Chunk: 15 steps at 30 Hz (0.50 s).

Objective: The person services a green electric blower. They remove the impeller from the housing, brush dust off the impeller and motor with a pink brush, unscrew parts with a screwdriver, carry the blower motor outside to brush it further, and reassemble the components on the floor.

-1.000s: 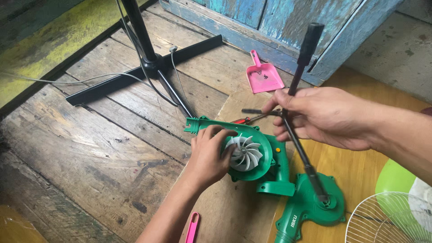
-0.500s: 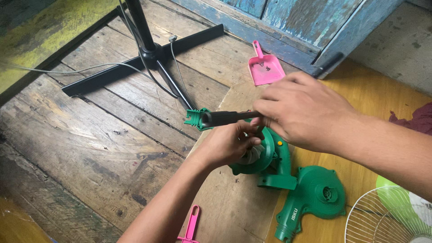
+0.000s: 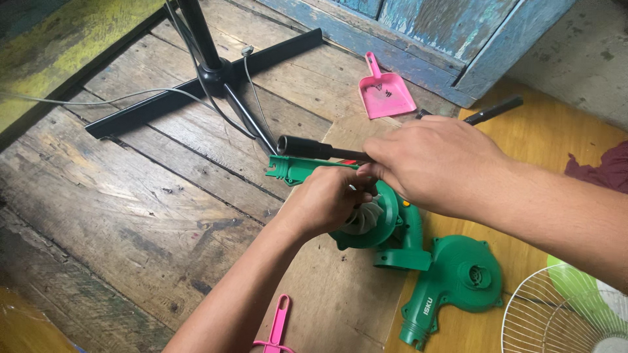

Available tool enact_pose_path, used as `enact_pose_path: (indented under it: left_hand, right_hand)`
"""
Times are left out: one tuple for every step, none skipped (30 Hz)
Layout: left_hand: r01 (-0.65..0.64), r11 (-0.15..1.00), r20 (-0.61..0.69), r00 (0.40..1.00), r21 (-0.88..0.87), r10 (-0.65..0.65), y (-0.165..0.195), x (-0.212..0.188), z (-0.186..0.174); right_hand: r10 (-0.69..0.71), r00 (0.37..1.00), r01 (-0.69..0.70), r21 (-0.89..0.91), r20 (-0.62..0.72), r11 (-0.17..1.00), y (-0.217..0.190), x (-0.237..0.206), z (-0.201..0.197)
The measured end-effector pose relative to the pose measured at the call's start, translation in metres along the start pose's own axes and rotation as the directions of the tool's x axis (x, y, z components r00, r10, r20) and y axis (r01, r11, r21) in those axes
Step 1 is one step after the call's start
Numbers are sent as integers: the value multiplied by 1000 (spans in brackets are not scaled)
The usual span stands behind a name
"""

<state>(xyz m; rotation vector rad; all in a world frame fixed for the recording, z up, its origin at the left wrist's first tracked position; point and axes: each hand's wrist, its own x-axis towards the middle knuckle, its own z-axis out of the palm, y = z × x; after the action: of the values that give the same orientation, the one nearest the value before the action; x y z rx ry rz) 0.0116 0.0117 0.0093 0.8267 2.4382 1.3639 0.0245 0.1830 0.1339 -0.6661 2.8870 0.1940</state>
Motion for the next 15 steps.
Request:
enact_pose_path:
  left_hand:
    - [-40,999,-12,999,9,41,-2,0,1]
    - [-81,997,-23,996,17,81,-4,0,2]
    - [-122,992,-34,992,27,123,-7,0,3]
    - [-130,991,-35,991,28,131,-8,0,3]
    - [-138,990,-36,990,29,139,-10,0,2]
    - [-144,989,-36,989,30,145,-11,-1,2]
    - [-131,989,-48,990,65,134,-13,-5,2]
    - [-118,988,-61,990,99,125,-13,-8,2]
    - [-104,986,-74,991,134,114,-13,-13,2]
    - [-98,965,-46,993,242,112,-13,-17,3]
    - [-95,933,-17,994,347,108,-13,-20,3]
    - [-95,889,9,995,448,101,-13,-23,4]
    - [-80,892,15,997,445,82,-13,-25,4]
    - [-63,894,21,998,443,60,-12,-27,5]
    - [-47,896,28,999,441,38,-12,-30,5]
  right_hand:
    - [-79,994,80,14,-73,997,0,0,1]
    - [-154,977,159,22,-147,987,1,0,3]
    - [-225,949,236,23,-222,971,2,0,4]
    - [-298,918,308,-5,-262,952,3,-1,5]
    - [-369,880,376,-34,-299,926,3,-2,7]
    - [-438,835,442,-66,-333,894,3,-3,8]
    - [-466,805,469,-88,-368,879,4,-4,9]
    - [-493,772,493,-111,-401,863,4,-5,10]
    - [-519,737,517,-135,-433,845,4,-5,11]
    - [-505,763,503,-120,-405,856,4,-5,11]
    - [-489,788,487,-108,-375,867,5,-5,11]
    - [-474,811,471,-97,-343,877,6,-4,11]
    - [-482,806,478,-101,-343,872,8,-3,11]
    - [-491,801,487,-105,-342,867,10,-2,11]
    - [-499,795,495,-107,-343,862,11,-2,12]
